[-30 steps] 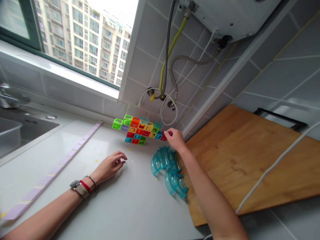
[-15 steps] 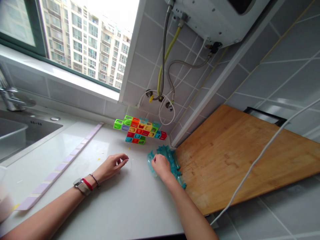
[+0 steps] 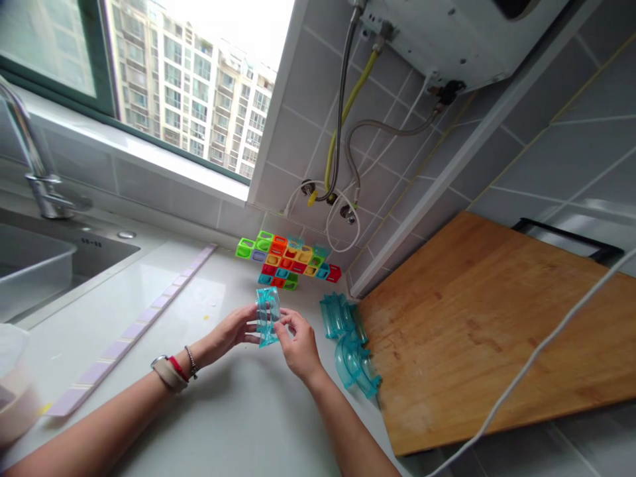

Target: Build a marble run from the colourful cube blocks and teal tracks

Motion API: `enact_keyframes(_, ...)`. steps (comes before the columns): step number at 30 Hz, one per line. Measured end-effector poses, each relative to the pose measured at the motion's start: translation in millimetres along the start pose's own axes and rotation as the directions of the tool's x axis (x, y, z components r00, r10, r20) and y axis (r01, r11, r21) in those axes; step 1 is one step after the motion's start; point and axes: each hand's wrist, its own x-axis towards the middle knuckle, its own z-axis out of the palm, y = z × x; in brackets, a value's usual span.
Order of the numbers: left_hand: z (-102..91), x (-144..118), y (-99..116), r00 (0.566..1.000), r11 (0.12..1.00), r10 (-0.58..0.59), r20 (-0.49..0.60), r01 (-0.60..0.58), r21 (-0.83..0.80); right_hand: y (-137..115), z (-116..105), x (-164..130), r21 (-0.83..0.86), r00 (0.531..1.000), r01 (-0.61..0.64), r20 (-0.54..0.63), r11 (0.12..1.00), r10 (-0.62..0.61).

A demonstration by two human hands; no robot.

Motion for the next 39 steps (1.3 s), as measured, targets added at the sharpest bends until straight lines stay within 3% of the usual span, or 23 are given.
enact_keyframes(6, 1.6, 1, -1, 0.995, 0.989, -0.012, -0.096, 0.026, 0.146, 4, -5, -3, 0.118, 0.988, -0.091, 0.139, 0.989, 0.074)
enact_keyframes(9, -0.6, 0, 1, 0.993, 0.981, 0.015, -0.118, 0.008, 0.193, 6, -12, -6, 0.266, 0.99, -0.136, 0.07, 0.954, 0.121)
enact_keyframes(11, -4.7, 1, 1, 0.978, 0.932, 0.109, -0.18, -0.038, 0.36, 7, -18, -6, 0.398, 0.977, -0.196, 0.001, 0.896, 0.213)
enact_keyframes(13, -10.1, 1, -1, 0.936, 0.772, 0.273, -0.22, -0.077, 0.631, 8, -23, -3, 0.522, 0.953, -0.226, -0.056, 0.822, 0.298)
enact_keyframes(15, -16.0, 2, -6, 0.892, 0.536, 0.415, -0.177, -0.082, 0.84, 9, -26, 4, 0.598, 0.932, -0.219, -0.107, 0.771, 0.347)
enact_keyframes(18, -24.2, 5, -16, 0.869, 0.282, 0.493, -0.047, -0.109, 0.953, 12, -25, 25, 0.628, 0.892, -0.242, -0.155, 0.74, 0.424)
enact_keyframes(21, -31.0, 8, -24, 0.871, 0.147, 0.49, 0.034, -0.121, 0.982, 16, -15, 58, 0.699, 0.87, -0.213, -0.182, 0.683, 0.458)
enact_keyframes(24, -35.7, 9, -27, 0.875, 0.096, 0.482, 0.05, -0.11, 0.989, 20, -1, 97, 0.754, 0.85, -0.126, -0.253, 0.645, 0.462)
enact_keyframes(30, -37.8, 8, -27, 0.889, 0.06, 0.455, 0.061, -0.099, 0.993, 26, 32, 159, 0.55, 0.689, -0.099, -0.563, 0.829, 0.457)
enact_keyframes(35, -34.7, 8, -27, 0.893, 0.065, 0.445, 0.075, -0.115, 0.991, 37, 47, 178, 0.456, 0.621, -0.135, -0.653, 0.88, 0.434)
enact_keyframes(39, -32.7, 7, -27, 0.901, 0.073, 0.427, 0.074, -0.116, 0.991, 45, 48, 182, 0.36, 0.603, -0.175, -0.697, 0.916, 0.389)
